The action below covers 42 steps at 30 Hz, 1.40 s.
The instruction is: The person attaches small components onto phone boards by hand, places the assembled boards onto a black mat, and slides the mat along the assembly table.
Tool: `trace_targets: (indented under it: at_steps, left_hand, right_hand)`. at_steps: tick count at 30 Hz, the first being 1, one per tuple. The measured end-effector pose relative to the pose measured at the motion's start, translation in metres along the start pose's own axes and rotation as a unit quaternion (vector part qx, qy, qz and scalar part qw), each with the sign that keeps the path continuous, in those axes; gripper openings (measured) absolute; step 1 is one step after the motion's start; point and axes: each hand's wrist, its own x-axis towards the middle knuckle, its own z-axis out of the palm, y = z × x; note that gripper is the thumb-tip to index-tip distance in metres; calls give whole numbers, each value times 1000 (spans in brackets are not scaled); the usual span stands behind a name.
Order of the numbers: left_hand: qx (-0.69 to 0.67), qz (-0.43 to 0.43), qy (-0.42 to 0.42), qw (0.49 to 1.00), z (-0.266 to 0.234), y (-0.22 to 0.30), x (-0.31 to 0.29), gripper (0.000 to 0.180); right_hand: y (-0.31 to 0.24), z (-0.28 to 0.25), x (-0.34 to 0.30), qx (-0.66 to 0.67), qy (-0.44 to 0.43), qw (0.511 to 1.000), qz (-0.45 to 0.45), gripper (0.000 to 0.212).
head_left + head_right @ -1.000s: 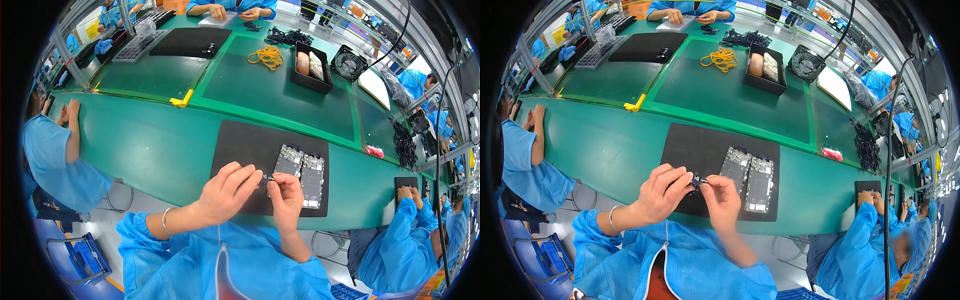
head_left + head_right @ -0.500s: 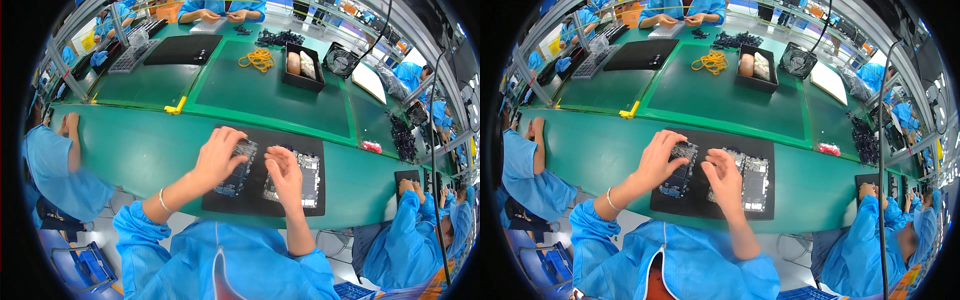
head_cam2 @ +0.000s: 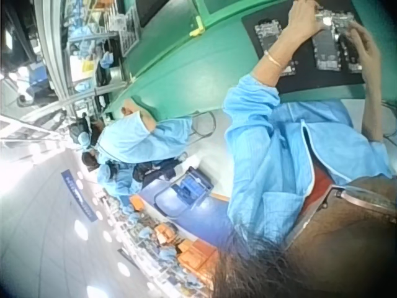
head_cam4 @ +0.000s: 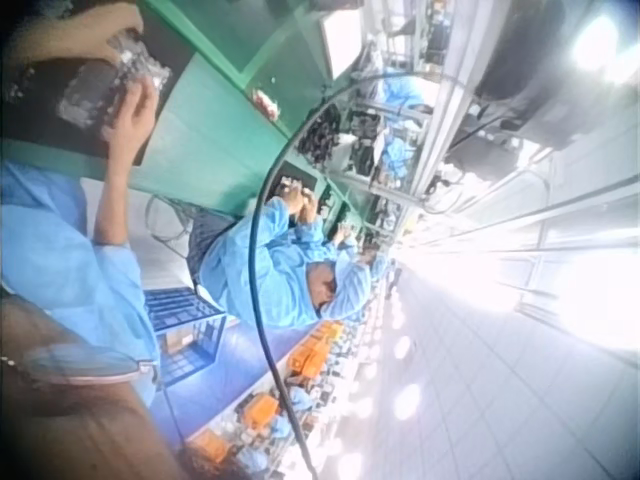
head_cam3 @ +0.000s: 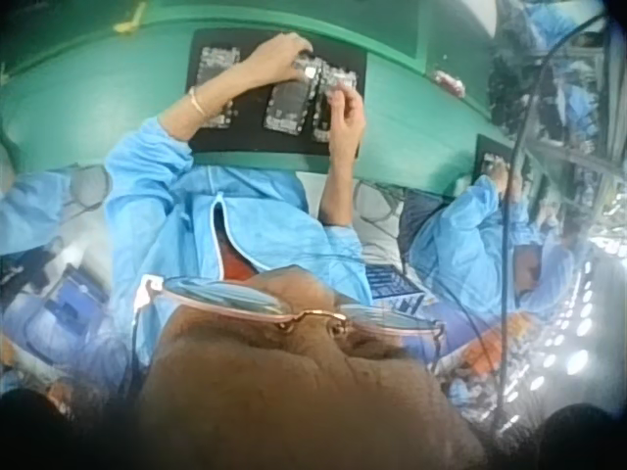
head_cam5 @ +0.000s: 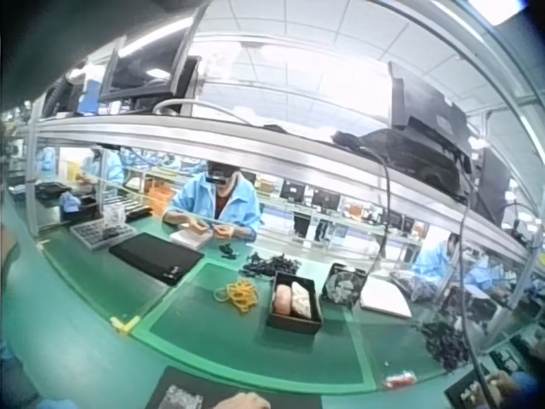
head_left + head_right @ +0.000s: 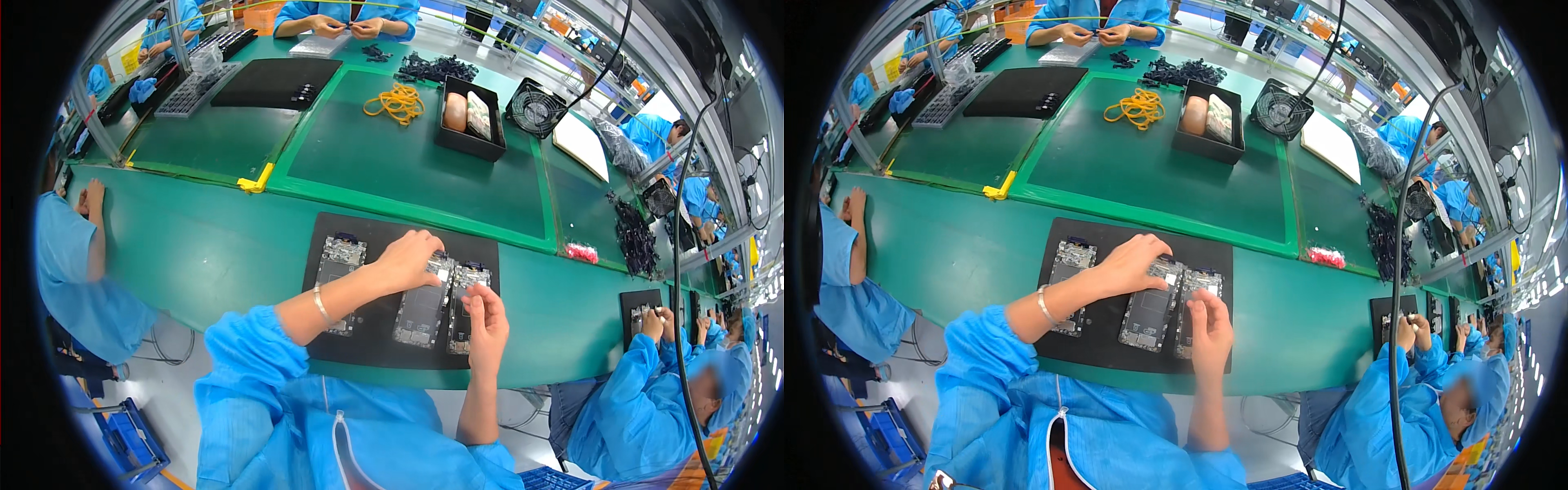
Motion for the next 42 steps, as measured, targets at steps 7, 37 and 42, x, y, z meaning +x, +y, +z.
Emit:
trace_targets:
  at_steps: [7, 37, 42]
  left_hand:
    - [-26, 69, 145, 987, -59, 45, -55, 44]
    - [125, 203, 291, 927, -40, 65, -104, 51]
    - [118, 210, 299, 924, -41, 64, -105, 48]
  right_hand:
    - [-17, 22, 4, -14, -38, 998, -42, 26]
    - [-43, 44, -44, 27, -10, 993, -117, 16]
    - [-49, 43, -44, 23, -21, 995, -100, 15]
